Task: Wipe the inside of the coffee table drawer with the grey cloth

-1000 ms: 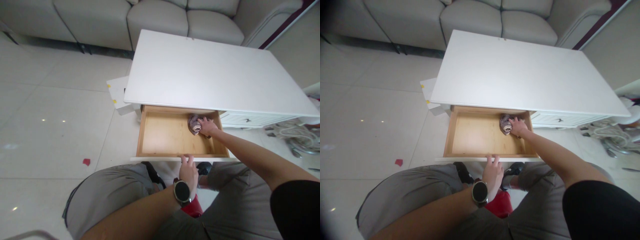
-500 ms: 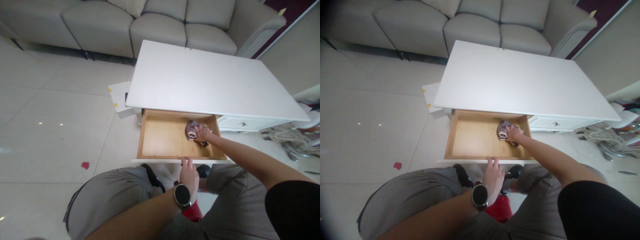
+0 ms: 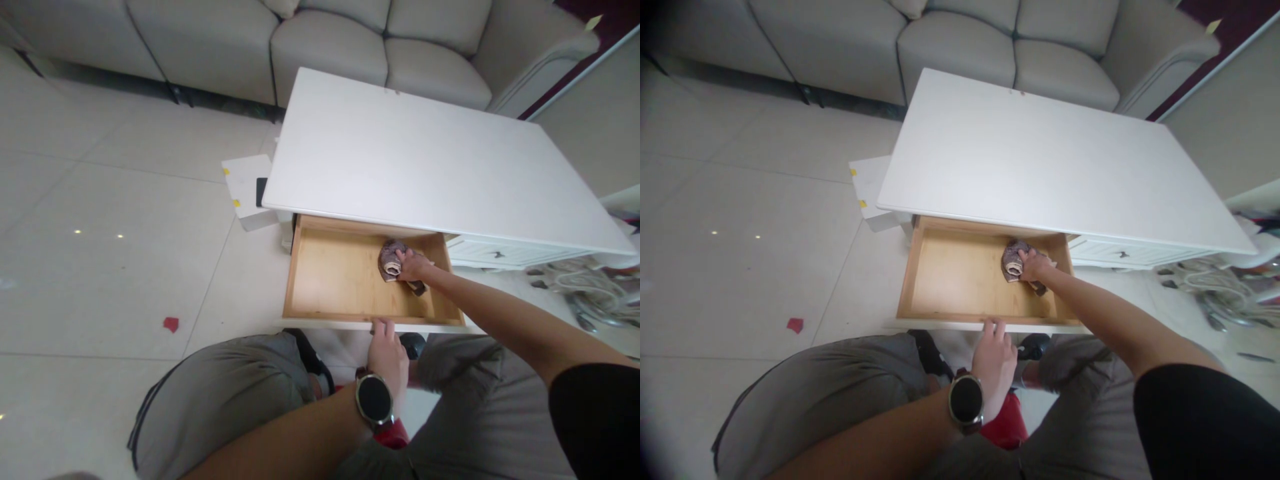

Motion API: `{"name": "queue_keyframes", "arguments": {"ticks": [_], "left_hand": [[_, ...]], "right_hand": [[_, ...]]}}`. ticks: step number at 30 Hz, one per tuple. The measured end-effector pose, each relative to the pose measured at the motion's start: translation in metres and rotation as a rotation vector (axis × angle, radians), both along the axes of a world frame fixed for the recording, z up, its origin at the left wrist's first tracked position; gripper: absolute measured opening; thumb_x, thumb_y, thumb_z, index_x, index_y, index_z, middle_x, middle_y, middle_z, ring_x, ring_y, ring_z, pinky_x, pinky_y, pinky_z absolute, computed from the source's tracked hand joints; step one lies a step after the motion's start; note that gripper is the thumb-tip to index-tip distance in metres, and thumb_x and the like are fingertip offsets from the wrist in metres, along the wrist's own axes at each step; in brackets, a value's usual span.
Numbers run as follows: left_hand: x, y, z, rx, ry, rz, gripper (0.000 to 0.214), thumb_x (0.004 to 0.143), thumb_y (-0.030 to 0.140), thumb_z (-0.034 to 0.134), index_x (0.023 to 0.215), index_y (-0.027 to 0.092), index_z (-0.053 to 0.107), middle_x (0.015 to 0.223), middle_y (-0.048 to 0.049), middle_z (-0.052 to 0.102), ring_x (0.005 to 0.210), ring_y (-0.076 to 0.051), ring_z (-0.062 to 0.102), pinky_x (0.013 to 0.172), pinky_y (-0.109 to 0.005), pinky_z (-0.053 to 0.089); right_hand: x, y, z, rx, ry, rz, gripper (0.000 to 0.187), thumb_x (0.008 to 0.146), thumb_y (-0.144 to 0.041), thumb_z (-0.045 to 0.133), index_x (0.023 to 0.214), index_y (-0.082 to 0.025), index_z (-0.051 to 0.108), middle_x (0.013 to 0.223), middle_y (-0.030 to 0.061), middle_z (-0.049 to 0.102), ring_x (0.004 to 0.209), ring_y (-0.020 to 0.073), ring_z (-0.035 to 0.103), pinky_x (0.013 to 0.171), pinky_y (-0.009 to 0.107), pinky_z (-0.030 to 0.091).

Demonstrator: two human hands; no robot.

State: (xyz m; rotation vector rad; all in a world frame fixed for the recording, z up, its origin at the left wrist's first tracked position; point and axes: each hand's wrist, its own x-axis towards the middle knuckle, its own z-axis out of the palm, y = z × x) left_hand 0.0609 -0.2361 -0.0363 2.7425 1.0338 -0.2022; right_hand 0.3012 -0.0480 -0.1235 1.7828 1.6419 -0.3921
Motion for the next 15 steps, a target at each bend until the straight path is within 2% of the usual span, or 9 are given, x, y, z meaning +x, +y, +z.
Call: {"name": "queue_keyframes", "arguments": {"ticks": [6,15], "left_hand": [[-0.003,0.002,0.005,-0.031,0.028,-0.004,0.031,0.096,0.024,0.052,0.111,0.021,0.079,0.104,-0.0125,0.075,0.119,-0.034,0.049,0.097,-0.052,0.038],[-0.003,0.005,0.006,-0.066,0.016,-0.02,0.029,0.096,0.022,0.053,0.104,0.017,0.081,0.098,-0.0123,0.075,0.116,-0.033,0.05,0.097,-0.052,0.039]], "right_hand": [[-0.016,0.012,0.008,-0.064,-0.094,0.013,0.108,0.072,-0.045,0.074,0.162,-0.021,0.019,0.147,0.0249,0.041,0.12,0.0405,0.058,0.096,0.049,0.047],[-0.016,0.012,0.002,-0.006,-0.088,0.035,0.107,0.074,-0.047,0.072,0.162,-0.021,0.018,0.148,0.0255,0.04,0.123,0.0413,0.056,0.098,0.051,0.046]]}}
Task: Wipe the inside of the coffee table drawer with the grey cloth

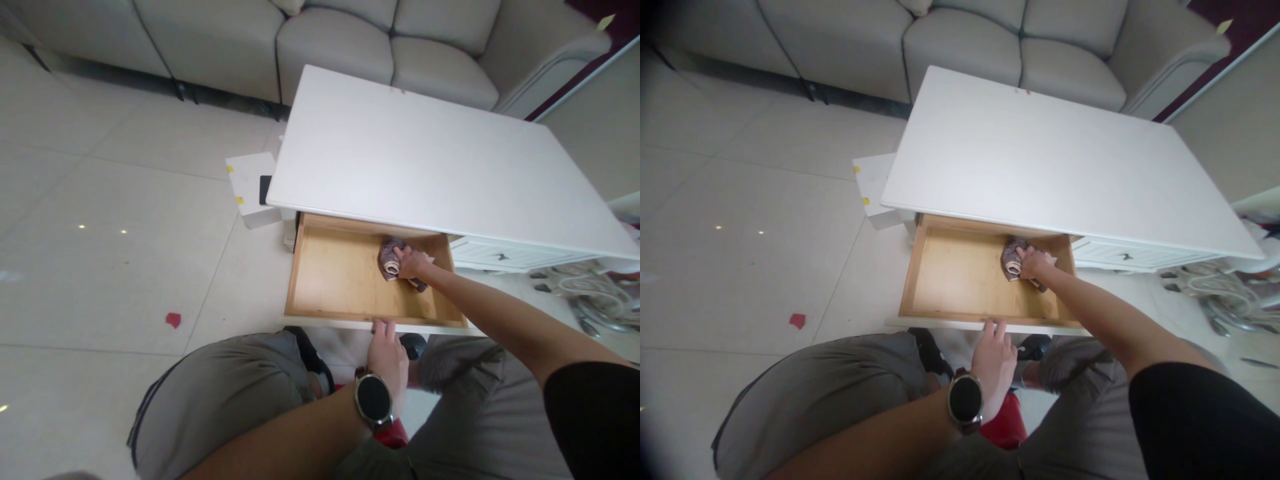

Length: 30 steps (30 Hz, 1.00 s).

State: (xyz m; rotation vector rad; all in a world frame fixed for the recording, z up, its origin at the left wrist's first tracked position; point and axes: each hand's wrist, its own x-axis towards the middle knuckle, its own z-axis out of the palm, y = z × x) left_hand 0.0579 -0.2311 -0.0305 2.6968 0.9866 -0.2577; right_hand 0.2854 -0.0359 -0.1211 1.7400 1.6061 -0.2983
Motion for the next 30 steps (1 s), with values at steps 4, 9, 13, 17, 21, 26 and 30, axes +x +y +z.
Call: {"name": "queue_keyframes", "arguments": {"ticks": [4,9,13,17,21,26,30], "left_hand": [[0.0,-0.002,-0.003,0.038,-0.025,0.019,0.028,0.095,0.022,0.054,0.1,0.016,0.081,0.094,-0.0133,0.074,0.113,-0.033,0.049,0.095,-0.052,0.038],[0.0,-0.005,-0.009,0.069,-0.059,0.032,0.028,0.094,0.019,0.054,0.094,0.017,0.081,0.087,-0.0124,0.072,0.113,-0.032,0.048,0.098,-0.052,0.036],[-0.001,-0.004,-0.01,0.05,-0.055,0.024,0.028,0.094,0.017,0.053,0.093,0.015,0.081,0.084,-0.0122,0.071,0.114,-0.031,0.049,0.098,-0.051,0.037],[-0.003,-0.002,-0.006,0.015,-0.029,-0.004,0.029,0.095,0.017,0.051,0.095,0.015,0.08,0.09,-0.0125,0.071,0.116,-0.033,0.049,0.096,-0.052,0.039],[-0.003,0.0,-0.004,0.002,-0.012,-0.015,0.029,0.095,0.016,0.05,0.095,0.016,0.079,0.093,-0.0126,0.072,0.116,-0.034,0.049,0.096,-0.053,0.039],[-0.003,-0.002,-0.008,0.036,-0.018,-0.01,0.029,0.094,0.012,0.049,0.093,0.015,0.078,0.089,-0.012,0.071,0.113,-0.031,0.05,0.098,-0.054,0.039],[-0.002,-0.004,-0.014,0.042,-0.058,0.024,0.027,0.094,0.012,0.052,0.091,0.014,0.078,0.089,-0.0119,0.07,0.114,-0.031,0.05,0.1,-0.053,0.038]], "right_hand": [[0.001,-0.002,-0.004,0.023,-0.013,-0.007,0.105,0.073,-0.047,0.072,0.161,-0.022,0.021,0.145,0.0254,0.043,0.121,0.041,0.058,0.098,0.052,0.046],[-0.004,-0.003,-0.002,0.031,-0.025,-0.008,0.106,0.072,-0.048,0.072,0.161,-0.024,0.021,0.145,0.0245,0.043,0.12,0.0409,0.058,0.097,0.052,0.047],[-0.008,-0.004,0.002,0.028,-0.016,-0.042,0.104,0.072,-0.049,0.072,0.161,-0.025,0.022,0.145,0.0247,0.043,0.121,0.0417,0.058,0.099,0.054,0.045],[-0.013,-0.005,0.007,0.037,0.001,-0.038,0.102,0.073,-0.047,0.073,0.16,-0.023,0.025,0.144,0.0252,0.044,0.12,0.0407,0.058,0.099,0.052,0.046],[-0.014,-0.006,0.007,0.047,-0.002,-0.026,0.101,0.073,-0.045,0.074,0.159,-0.023,0.026,0.142,0.0256,0.046,0.12,0.0406,0.058,0.097,0.051,0.048],[-0.012,-0.005,0.002,0.04,0.014,-0.059,0.108,0.07,-0.051,0.075,0.161,-0.025,0.022,0.147,0.0262,0.041,0.124,0.0435,0.055,0.1,0.056,0.044],[-0.006,-0.005,0.005,0.036,0.069,-0.085,0.107,0.073,-0.05,0.073,0.162,-0.024,0.02,0.15,0.026,0.037,0.125,0.0429,0.054,0.102,0.056,0.042]]}}
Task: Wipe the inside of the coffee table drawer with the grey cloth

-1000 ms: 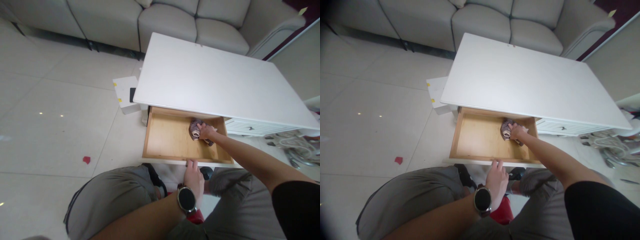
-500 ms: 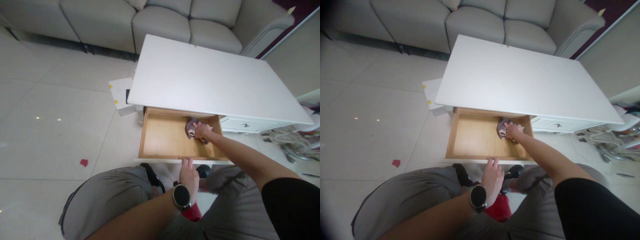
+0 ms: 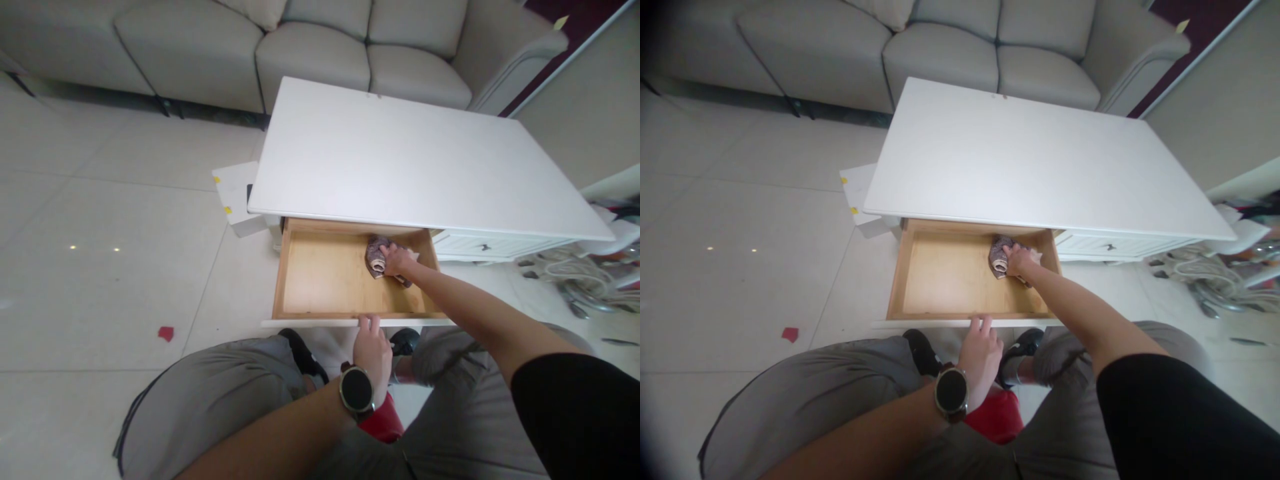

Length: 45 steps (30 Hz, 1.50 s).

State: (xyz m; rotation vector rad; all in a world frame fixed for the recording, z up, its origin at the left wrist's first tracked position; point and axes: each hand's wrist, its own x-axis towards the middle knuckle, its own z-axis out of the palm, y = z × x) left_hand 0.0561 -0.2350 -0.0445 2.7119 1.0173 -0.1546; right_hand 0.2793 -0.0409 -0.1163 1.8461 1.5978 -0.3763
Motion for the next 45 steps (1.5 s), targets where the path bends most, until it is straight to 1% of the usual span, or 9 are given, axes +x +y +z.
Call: {"name": "queue_keyframes", "arguments": {"ticks": [7,15,20,24,28,32,35,39,45], "left_hand": [[0.0,0.002,0.001,-0.019,-0.007,-0.02,0.025,0.094,0.014,0.054,0.093,0.014,0.079,0.087,-0.0123,0.07,0.111,-0.031,0.052,0.094,-0.05,0.04],[0.002,0.0,-0.006,-0.027,-0.023,-0.035,0.031,0.093,0.014,0.051,0.095,0.017,0.081,0.092,-0.0143,0.072,0.11,-0.032,0.051,0.09,-0.051,0.04],[0.004,0.001,-0.004,-0.013,0.002,-0.02,0.03,0.094,0.017,0.052,0.101,0.016,0.081,0.095,-0.0148,0.073,0.11,-0.033,0.051,0.091,-0.052,0.04],[0.008,0.002,-0.001,-0.005,0.069,-0.008,0.03,0.093,0.016,0.052,0.104,0.016,0.08,0.1,-0.0146,0.074,0.113,-0.034,0.052,0.093,-0.054,0.04],[0.01,0.0,-0.003,0.008,0.103,-0.031,0.031,0.093,0.018,0.053,0.107,0.016,0.08,0.102,-0.0155,0.074,0.115,-0.035,0.05,0.093,-0.055,0.041],[0.012,-0.007,-0.012,0.028,0.076,0.078,0.032,0.093,0.014,0.054,0.114,0.018,0.078,0.114,-0.0135,0.072,0.119,-0.032,0.051,0.101,-0.052,0.04],[0.013,-0.009,-0.015,0.034,0.048,0.141,0.038,0.092,0.01,0.054,0.124,0.017,0.073,0.123,-0.0121,0.069,0.123,-0.029,0.049,0.106,-0.048,0.038],[0.012,-0.004,-0.01,0.034,0.133,0.071,0.033,0.094,0.013,0.05,0.114,0.016,0.077,0.113,-0.0127,0.07,0.116,-0.029,0.052,0.1,-0.046,0.043],[0.011,0.0,-0.009,0.014,0.172,0.001,0.032,0.096,0.014,0.048,0.107,0.015,0.079,0.101,-0.013,0.071,0.114,-0.029,0.051,0.096,-0.047,0.045]], "right_hand": [[0.026,-0.012,0.011,0.147,0.038,0.012,0.089,0.08,-0.05,0.065,0.157,-0.021,0.029,0.145,0.0241,0.043,0.122,0.0422,0.055,0.098,0.053,0.044],[0.037,-0.063,0.012,0.02,0.24,0.216,0.077,0.079,-0.045,0.067,0.149,-0.024,0.04,0.145,0.0182,0.048,0.126,0.0358,0.054,0.101,0.045,0.043],[0.022,-0.042,0.013,0.042,0.196,0.191,0.075,0.079,-0.042,0.066,0.148,-0.026,0.04,0.14,0.0173,0.054,0.119,0.0355,0.059,0.097,0.046,0.046],[-0.028,-0.009,0.013,0.119,0.143,0.194,0.07,0.078,-0.038,0.066,0.143,-0.023,0.043,0.129,0.0188,0.06,0.109,0.0359,0.064,0.088,0.045,0.05],[-0.118,0.014,0.009,0.149,0.252,0.359,0.07,0.077,-0.039,0.068,0.14,-0.024,0.043,0.125,0.0166,0.059,0.107,0.0338,0.064,0.088,0.043,0.051],[-0.207,0.03,0.003,0.144,0.473,0.517,0.071,0.078,-0.04,0.068,0.142,-0.026,0.041,0.131,0.0155,0.057,0.108,0.0332,0.064,0.088,0.043,0.051],[-0.232,0.035,0.002,0.17,0.504,0.471,0.071,0.079,-0.04,0.067,0.143,-0.024,0.04,0.133,0.0168,0.056,0.111,0.0335,0.063,0.089,0.044,0.052],[-0.197,0.033,0.003,0.195,0.528,0.521,0.073,0.08,-0.038,0.066,0.146,-0.026,0.038,0.141,0.0158,0.051,0.109,0.0318,0.064,0.089,0.043,0.052],[-0.066,0.018,0.01,0.202,0.306,0.364,0.069,0.079,-0.032,0.065,0.144,-0.022,0.042,0.14,0.0191,0.05,0.114,0.0333,0.061,0.091,0.042,0.05]]}}
